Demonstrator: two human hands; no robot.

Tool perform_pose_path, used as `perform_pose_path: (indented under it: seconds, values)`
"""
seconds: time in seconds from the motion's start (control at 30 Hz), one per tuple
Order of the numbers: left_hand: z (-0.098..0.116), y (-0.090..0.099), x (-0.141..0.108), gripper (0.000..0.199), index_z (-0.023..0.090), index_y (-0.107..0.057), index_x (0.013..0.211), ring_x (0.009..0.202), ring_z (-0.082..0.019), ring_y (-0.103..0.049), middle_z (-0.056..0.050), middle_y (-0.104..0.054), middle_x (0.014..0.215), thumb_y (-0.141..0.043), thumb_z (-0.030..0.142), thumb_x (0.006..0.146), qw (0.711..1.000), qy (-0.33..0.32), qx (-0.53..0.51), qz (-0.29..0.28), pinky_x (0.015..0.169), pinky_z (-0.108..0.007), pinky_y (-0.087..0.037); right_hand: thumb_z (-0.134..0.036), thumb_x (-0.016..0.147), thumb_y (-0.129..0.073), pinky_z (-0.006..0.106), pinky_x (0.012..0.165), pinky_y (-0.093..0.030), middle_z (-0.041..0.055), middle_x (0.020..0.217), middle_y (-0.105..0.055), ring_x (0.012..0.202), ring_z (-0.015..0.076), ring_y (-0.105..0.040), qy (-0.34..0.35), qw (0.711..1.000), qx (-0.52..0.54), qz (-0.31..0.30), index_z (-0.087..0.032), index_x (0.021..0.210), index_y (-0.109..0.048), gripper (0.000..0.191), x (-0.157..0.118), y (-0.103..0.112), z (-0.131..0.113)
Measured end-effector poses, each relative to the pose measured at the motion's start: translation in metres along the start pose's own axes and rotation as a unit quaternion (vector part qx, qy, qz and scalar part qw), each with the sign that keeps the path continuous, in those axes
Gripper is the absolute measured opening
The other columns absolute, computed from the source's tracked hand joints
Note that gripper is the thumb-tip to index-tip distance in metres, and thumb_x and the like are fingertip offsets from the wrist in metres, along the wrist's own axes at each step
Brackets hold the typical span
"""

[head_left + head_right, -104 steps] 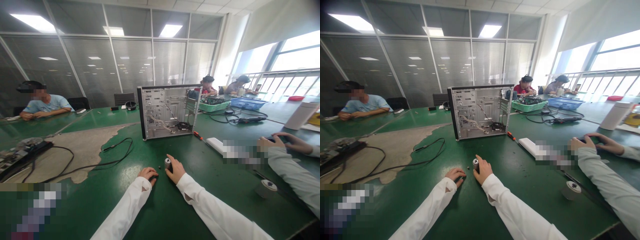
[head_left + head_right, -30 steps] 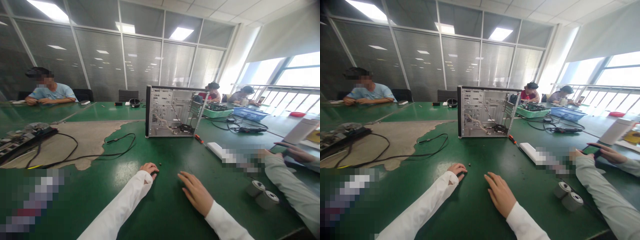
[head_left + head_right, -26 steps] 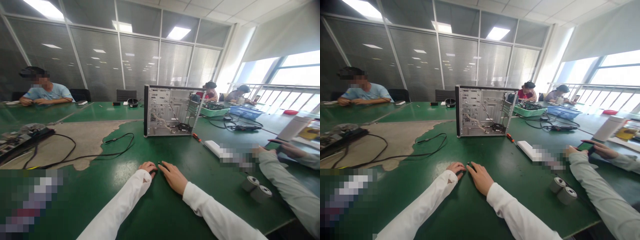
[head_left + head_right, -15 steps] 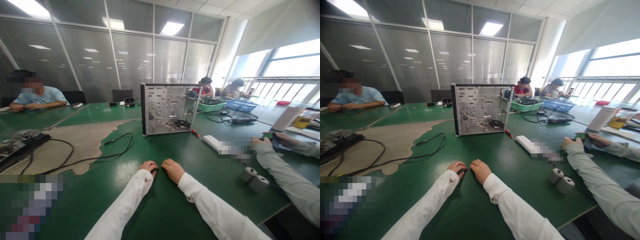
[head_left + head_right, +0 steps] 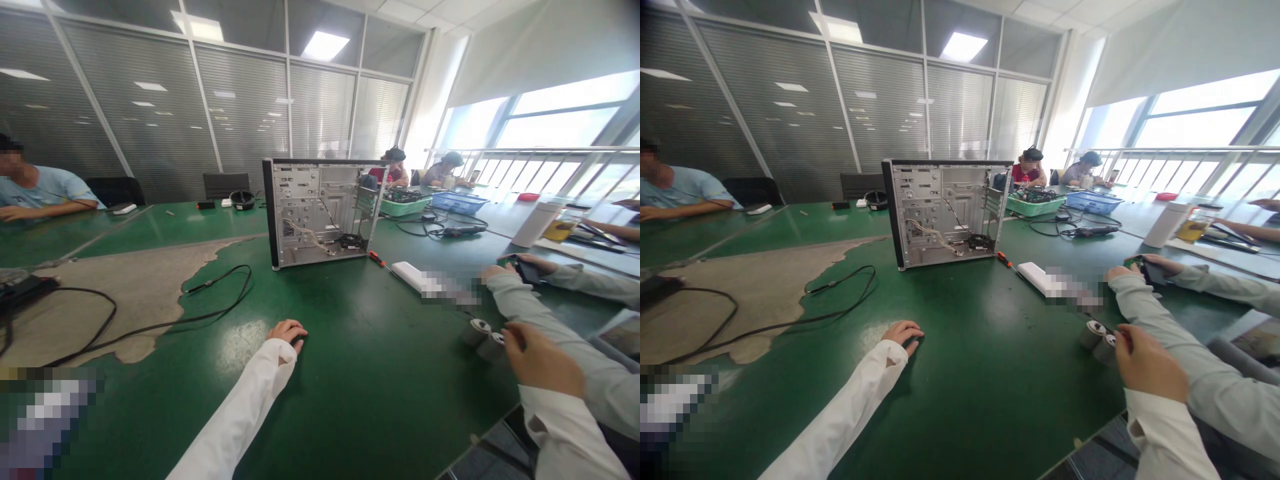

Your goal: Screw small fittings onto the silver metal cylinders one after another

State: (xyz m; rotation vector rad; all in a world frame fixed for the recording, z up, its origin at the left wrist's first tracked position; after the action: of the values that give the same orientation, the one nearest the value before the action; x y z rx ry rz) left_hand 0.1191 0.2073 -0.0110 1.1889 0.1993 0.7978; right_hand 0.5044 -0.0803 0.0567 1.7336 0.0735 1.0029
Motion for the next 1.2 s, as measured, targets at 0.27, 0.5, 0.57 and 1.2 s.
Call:
perform_pose_path:
  seconds: [0.27, 0.5, 0.57, 1.2]
  values:
    - [0.001, 0.0, -0.003, 0.022, 0.027, -0.06, 0.087, 0.094, -0.018, -0.048, 0.001, -0.056, 0.098, -0.053, 0.022, 0.067, 1.0, 0.007, -0.005, -0.001, 0.079, -0.032, -0.039, -0.04, 0.074, -0.036, 0.028, 0.052, -0.037, 0.0072, 0.081, -0.059, 0.064, 0.0193, -0.054, 0.025, 0.999, 0.032, -0.027, -0.021, 0.089, -0.052, 0.029, 0.0, -0.016, 0.003]
    - [0.001, 0.0, -0.003, 0.022, 0.027, -0.06, 0.088, 0.095, -0.018, -0.048, 0.001, -0.056, 0.099, -0.052, 0.024, 0.067, 1.0, 0.009, 0.002, -0.005, 0.079, -0.031, -0.039, -0.041, 0.074, -0.036, 0.029, 0.049, -0.034, 0.0067, 0.074, -0.059, 0.062, 0.0197, -0.051, 0.006, 0.999, 0.023, 0.031, -0.02, 0.086, -0.053, 0.029, -0.005, -0.013, 0.01]
    - [0.002, 0.001, -0.003, 0.022, 0.027, -0.06, 0.088, 0.094, -0.018, -0.048, 0.0, -0.056, 0.099, -0.052, 0.024, 0.067, 1.0, 0.005, 0.004, -0.006, 0.079, -0.031, -0.039, -0.04, 0.074, -0.035, 0.029, 0.05, -0.035, 0.0067, 0.075, -0.059, 0.063, 0.0195, -0.051, 0.017, 0.999, 0.021, 0.023, -0.021, 0.085, -0.052, 0.028, -0.005, -0.014, 0.008]
    - [0.003, 0.002, -0.004, 0.022, 0.027, -0.06, 0.088, 0.094, -0.018, -0.048, 0.0, -0.056, 0.098, -0.052, 0.022, 0.068, 1.0, 0.005, -0.002, 0.002, 0.081, -0.032, -0.038, -0.042, 0.077, -0.027, 0.032, 0.077, -0.035, 0.0097, 0.096, -0.055, 0.087, 0.0245, -0.049, 0.045, 0.993, -0.018, 0.104, -0.016, 0.095, -0.052, 0.041, -0.014, 0.006, -0.014]
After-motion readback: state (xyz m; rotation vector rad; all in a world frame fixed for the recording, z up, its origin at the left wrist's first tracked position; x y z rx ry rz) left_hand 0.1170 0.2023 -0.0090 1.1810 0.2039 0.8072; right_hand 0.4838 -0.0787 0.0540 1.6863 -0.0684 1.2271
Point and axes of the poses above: each hand's wrist, its own x-axis towards the middle knuckle, its own y-axis out of the back of the hand, z = x × y, the point moved 8 cm from there along x, towards the middle knuckle
